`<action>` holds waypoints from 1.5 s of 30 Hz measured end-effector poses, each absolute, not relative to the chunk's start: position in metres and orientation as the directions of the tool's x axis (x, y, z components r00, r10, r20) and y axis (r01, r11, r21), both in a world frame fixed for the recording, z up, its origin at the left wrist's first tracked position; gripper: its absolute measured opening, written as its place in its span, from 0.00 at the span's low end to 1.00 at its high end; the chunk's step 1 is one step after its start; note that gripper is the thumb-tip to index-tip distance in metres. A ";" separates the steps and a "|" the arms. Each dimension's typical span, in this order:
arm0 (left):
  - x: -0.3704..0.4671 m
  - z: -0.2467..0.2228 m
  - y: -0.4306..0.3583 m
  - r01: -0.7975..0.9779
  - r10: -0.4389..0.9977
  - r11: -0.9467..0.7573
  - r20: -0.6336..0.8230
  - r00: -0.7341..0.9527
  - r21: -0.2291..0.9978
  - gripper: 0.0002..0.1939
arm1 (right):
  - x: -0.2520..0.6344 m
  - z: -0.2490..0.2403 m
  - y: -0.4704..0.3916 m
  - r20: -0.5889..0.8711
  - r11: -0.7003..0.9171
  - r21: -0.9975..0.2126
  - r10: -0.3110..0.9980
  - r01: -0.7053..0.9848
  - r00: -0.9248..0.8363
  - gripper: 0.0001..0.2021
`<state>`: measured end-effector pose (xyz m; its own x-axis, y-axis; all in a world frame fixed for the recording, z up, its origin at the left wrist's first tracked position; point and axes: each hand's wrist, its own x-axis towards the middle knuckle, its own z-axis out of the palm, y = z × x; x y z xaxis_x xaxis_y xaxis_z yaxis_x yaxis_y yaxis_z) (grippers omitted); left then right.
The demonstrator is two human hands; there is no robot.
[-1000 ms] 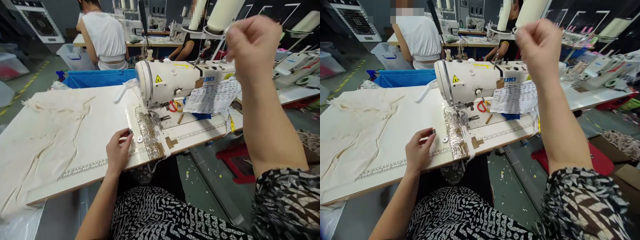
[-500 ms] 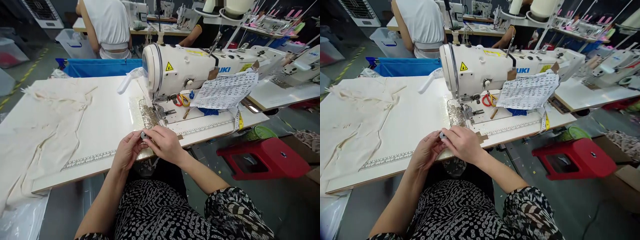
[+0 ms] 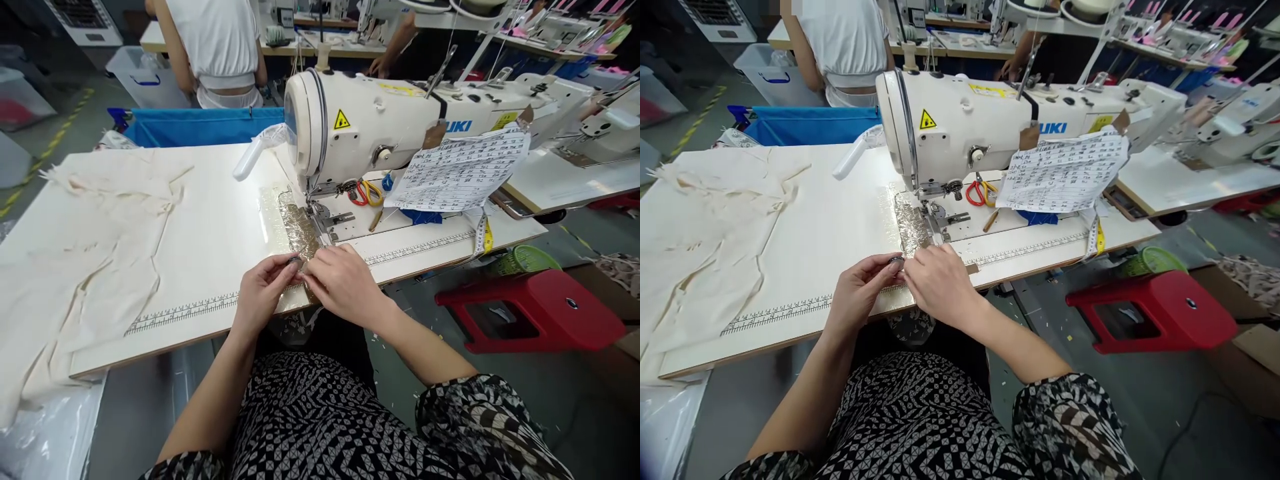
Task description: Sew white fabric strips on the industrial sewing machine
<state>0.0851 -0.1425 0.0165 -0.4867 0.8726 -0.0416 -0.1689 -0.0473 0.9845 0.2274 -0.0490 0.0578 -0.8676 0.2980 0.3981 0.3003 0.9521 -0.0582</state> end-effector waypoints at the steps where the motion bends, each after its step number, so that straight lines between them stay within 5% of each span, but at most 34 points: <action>1: 0.086 0.017 -0.142 -0.188 0.892 -0.030 -0.059 -0.448 0.982 0.21 | 0.227 0.062 -0.046 0.394 0.958 -0.084 0.286 0.276 -0.874 0.13; 16: 0.100 0.024 -0.148 -0.269 0.954 0.092 -0.162 -0.251 0.959 0.18 | 0.221 0.063 -0.019 0.585 0.808 -0.588 0.462 0.043 -0.667 0.10; 22: 0.099 0.020 -0.148 -0.318 0.941 0.044 -0.146 -0.305 0.947 0.17 | 0.227 0.056 -0.029 0.388 0.261 -0.921 0.574 -0.289 -0.721 0.10; 25: 0.098 0.018 -0.149 -0.402 0.930 0.004 -0.152 -0.336 0.916 0.16 | 0.228 0.049 -0.034 0.426 0.180 -0.901 0.544 -0.395 -0.723 0.11; 31: 0.096 0.024 -0.155 -0.506 0.920 -0.022 -0.180 -0.347 0.862 0.18 | 0.229 0.038 -0.037 0.540 0.455 -0.839 0.637 -0.297 -0.550 0.08; 36: 0.096 0.023 -0.160 -0.284 0.858 -0.119 -0.046 -0.511 0.951 0.15 | 0.232 0.038 -0.048 0.650 0.799 -0.598 0.527 0.059 -0.547 0.05; 41: 0.097 0.011 -0.163 0.060 0.752 -0.157 0.159 -0.640 0.986 0.13 | 0.228 0.034 -0.073 0.611 0.907 -0.409 0.352 0.097 -0.709 0.09; 45: 0.096 0.010 -0.167 0.071 0.753 -0.120 0.138 -0.644 0.990 0.13 | 0.225 0.028 -0.078 0.551 0.931 -0.338 0.315 0.138 -0.773 0.14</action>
